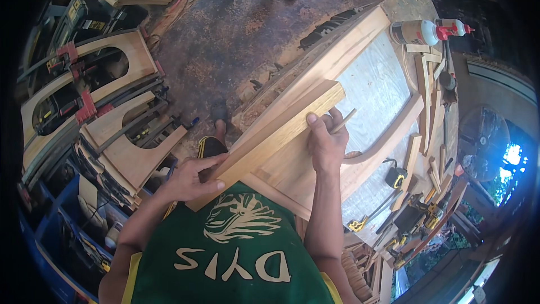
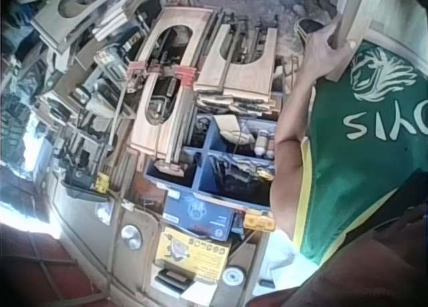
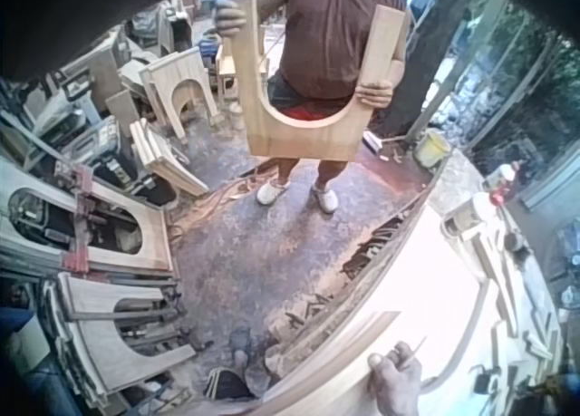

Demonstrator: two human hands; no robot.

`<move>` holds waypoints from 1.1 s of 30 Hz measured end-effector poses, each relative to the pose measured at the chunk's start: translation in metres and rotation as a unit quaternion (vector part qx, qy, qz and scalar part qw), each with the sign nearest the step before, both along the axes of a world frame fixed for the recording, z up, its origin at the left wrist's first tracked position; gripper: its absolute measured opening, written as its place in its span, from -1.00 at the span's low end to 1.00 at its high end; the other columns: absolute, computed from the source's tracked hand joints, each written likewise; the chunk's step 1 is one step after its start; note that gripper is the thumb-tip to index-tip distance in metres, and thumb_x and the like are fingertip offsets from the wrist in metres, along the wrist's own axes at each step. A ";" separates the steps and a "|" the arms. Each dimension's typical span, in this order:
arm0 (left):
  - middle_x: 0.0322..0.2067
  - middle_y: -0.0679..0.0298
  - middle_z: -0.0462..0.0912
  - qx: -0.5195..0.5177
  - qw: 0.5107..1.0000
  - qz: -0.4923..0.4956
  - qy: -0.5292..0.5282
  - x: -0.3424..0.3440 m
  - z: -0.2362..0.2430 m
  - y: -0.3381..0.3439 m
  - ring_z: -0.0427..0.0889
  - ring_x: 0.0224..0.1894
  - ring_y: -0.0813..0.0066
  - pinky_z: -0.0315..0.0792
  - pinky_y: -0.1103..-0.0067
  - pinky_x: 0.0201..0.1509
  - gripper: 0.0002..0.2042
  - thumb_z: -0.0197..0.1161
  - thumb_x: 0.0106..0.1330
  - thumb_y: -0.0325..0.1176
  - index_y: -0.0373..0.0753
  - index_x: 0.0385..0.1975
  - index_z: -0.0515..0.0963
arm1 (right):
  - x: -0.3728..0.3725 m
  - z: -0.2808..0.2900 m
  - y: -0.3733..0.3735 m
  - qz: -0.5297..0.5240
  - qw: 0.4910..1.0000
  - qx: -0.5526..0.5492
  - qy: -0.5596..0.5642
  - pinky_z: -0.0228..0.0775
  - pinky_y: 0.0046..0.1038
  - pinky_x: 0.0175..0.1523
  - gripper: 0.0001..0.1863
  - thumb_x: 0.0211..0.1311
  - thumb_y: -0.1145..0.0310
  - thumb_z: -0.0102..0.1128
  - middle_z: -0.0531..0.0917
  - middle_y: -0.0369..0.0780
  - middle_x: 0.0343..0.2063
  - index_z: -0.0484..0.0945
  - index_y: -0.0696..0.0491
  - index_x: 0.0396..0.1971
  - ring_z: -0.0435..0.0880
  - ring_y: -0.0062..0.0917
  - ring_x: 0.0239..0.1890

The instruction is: Measuring and marking a wooden board for assembly.

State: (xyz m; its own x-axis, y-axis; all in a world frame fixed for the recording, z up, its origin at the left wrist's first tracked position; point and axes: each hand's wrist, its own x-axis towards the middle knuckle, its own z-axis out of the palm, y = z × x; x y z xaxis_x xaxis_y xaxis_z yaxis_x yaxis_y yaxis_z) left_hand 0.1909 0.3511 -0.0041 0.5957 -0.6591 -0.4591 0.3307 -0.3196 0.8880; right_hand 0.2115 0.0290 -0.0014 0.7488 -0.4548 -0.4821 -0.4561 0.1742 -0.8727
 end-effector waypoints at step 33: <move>-0.12 -0.07 0.76 0.025 0.999 0.031 0.020 -0.003 0.004 -0.005 0.79 -0.13 0.23 0.59 0.41 0.08 -0.32 0.46 0.18 -0.09 -0.34 0.27 0.51 | 0.000 -0.001 -0.001 -0.002 1.000 -0.010 0.001 0.00 -0.65 -0.72 -0.55 0.31 0.28 0.42 0.39 -0.50 -0.71 0.49 0.13 0.10 0.19 -0.81 -0.80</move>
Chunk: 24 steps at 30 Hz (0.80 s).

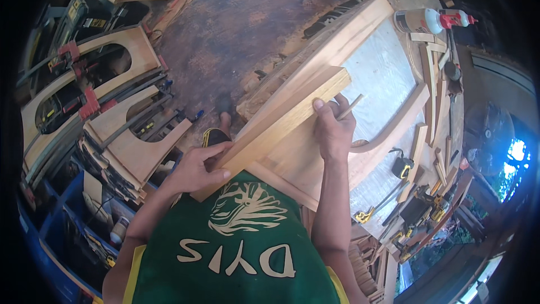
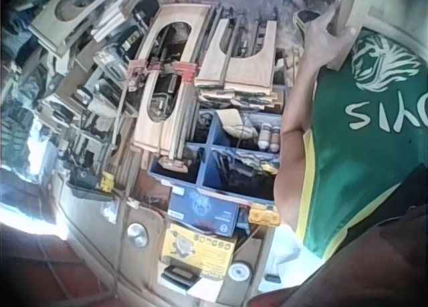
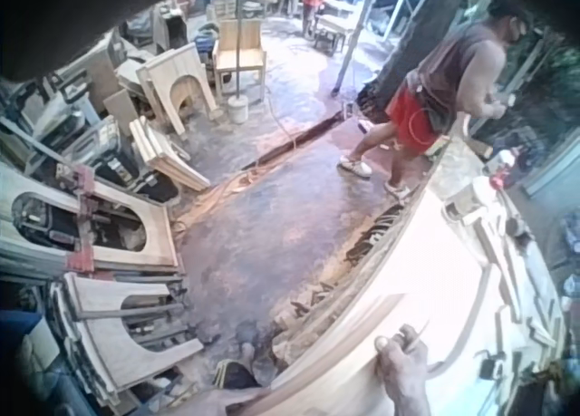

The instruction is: Measuring and marking a wooden board for assembly.

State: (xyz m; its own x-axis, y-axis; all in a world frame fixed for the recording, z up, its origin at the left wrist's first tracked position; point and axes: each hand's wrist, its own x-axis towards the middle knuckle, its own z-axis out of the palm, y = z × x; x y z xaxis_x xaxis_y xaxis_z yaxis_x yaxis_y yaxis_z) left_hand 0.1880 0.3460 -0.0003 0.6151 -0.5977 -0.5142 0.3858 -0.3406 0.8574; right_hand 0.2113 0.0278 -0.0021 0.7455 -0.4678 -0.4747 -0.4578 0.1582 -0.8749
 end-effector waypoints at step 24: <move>0.22 -0.23 0.50 0.095 0.968 -0.017 -0.232 0.084 0.022 -0.046 0.52 0.24 -0.19 0.34 0.16 0.40 0.16 0.57 -0.05 0.25 -0.48 0.42 0.22 | -0.001 0.006 -0.007 0.005 1.000 -0.004 0.008 0.19 -0.68 -0.59 -0.31 0.22 0.31 0.49 0.68 -0.34 -0.45 0.41 0.36 0.23 0.47 -0.79 -0.61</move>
